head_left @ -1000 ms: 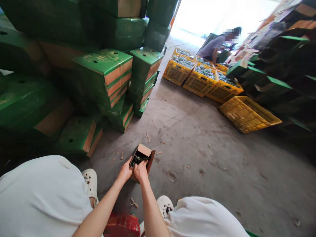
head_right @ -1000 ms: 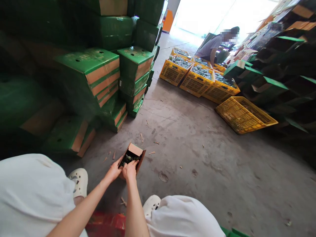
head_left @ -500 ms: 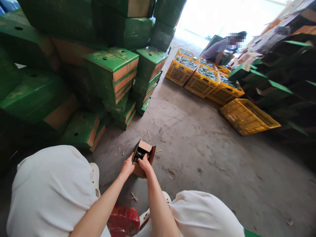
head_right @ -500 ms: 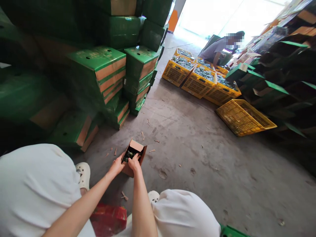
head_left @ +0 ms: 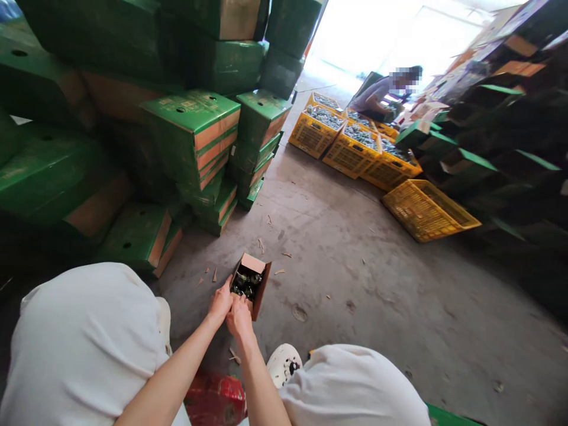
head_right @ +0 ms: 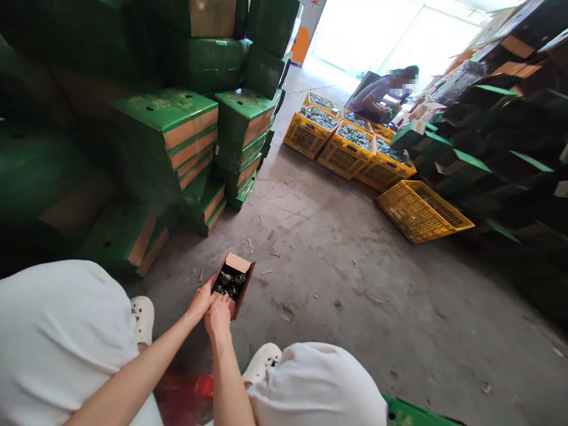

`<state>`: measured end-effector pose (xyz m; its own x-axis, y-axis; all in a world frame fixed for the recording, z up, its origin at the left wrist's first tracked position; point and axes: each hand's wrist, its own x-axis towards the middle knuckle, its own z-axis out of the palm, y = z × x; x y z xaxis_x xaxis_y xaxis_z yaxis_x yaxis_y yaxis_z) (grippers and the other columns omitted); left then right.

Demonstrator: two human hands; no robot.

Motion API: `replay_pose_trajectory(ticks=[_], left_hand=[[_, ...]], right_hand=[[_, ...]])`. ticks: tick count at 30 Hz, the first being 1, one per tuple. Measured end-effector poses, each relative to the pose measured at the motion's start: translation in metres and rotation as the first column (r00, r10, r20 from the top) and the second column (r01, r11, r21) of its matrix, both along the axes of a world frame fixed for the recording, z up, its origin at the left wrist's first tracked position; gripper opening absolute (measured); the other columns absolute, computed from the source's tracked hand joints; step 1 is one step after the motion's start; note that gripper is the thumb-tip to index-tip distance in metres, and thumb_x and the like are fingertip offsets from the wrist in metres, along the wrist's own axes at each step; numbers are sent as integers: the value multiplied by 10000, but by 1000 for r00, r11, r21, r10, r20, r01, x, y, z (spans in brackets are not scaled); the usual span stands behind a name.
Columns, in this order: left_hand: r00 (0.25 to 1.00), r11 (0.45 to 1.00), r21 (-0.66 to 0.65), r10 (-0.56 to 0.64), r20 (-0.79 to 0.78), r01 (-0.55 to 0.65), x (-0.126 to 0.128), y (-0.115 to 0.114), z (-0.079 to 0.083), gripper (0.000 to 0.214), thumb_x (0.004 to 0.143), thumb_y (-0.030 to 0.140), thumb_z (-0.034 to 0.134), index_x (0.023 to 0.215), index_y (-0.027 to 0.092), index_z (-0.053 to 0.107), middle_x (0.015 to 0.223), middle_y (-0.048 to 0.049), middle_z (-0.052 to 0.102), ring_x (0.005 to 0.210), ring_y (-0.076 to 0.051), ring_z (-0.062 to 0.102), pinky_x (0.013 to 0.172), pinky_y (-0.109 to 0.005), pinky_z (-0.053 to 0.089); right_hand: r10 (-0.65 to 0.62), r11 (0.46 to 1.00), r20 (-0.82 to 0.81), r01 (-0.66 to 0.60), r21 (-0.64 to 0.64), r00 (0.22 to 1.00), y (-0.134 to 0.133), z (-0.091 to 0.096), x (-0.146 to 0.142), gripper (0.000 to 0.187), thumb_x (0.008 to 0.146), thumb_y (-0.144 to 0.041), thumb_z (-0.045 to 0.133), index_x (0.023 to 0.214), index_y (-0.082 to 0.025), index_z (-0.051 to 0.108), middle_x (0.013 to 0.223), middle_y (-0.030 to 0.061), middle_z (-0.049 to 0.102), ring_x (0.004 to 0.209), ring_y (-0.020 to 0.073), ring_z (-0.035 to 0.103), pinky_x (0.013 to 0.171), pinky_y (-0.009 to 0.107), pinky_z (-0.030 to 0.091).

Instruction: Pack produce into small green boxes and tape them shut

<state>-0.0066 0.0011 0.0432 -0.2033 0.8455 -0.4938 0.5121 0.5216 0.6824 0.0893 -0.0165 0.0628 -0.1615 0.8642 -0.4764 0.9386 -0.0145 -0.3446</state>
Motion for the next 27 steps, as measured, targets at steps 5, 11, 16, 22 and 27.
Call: replay_pose_trajectory(ticks=[5,11,16,22,27], left_hand=[[999,984,180,-25,47,16,11,-24,-3,848,975,110,522,1747,256,204,1661,-112,521,1467,-240,590,1216,-361,464],[998,963,267,12,55,-26,16,-42,-6,902,936,44,493,1745,311,196,1696,-30,473,1491,-197,561,1238,-327,449],[1000,974,225,-5,-8,7,18,-40,0,897,961,53,513,1738,365,189,1706,-21,451,1429,-261,626,1189,-383,515],[995,983,168,-60,-82,73,19,-39,6,895,979,67,505,1734,386,144,1738,-25,384,1365,-278,677,1084,-354,593],[988,977,176,-107,-109,125,19,-39,9,824,1017,68,408,1727,397,147,1757,7,348,1405,-251,645,1097,-329,586]], right_hand=[[-23,999,-77,20,-30,997,14,12,10,393,882,-65,562,1188,-147,794,1290,193,770,1242,312,708,1070,375,524],[-93,995,-193,98,20,977,36,34,31,430,961,-141,460,1194,-165,821,1172,131,818,1083,253,756,952,286,551],[-319,875,-228,378,301,920,78,55,51,573,1059,-202,306,1493,-162,678,1500,135,682,1398,259,611,1187,347,451],[-142,959,80,117,257,987,73,17,32,593,1031,-242,478,1620,-231,551,1750,60,385,1681,409,9,1298,716,93],[-88,972,110,62,226,990,65,2,28,642,1025,-170,403,1662,-189,482,1766,74,340,1679,407,-56,1290,722,9]])
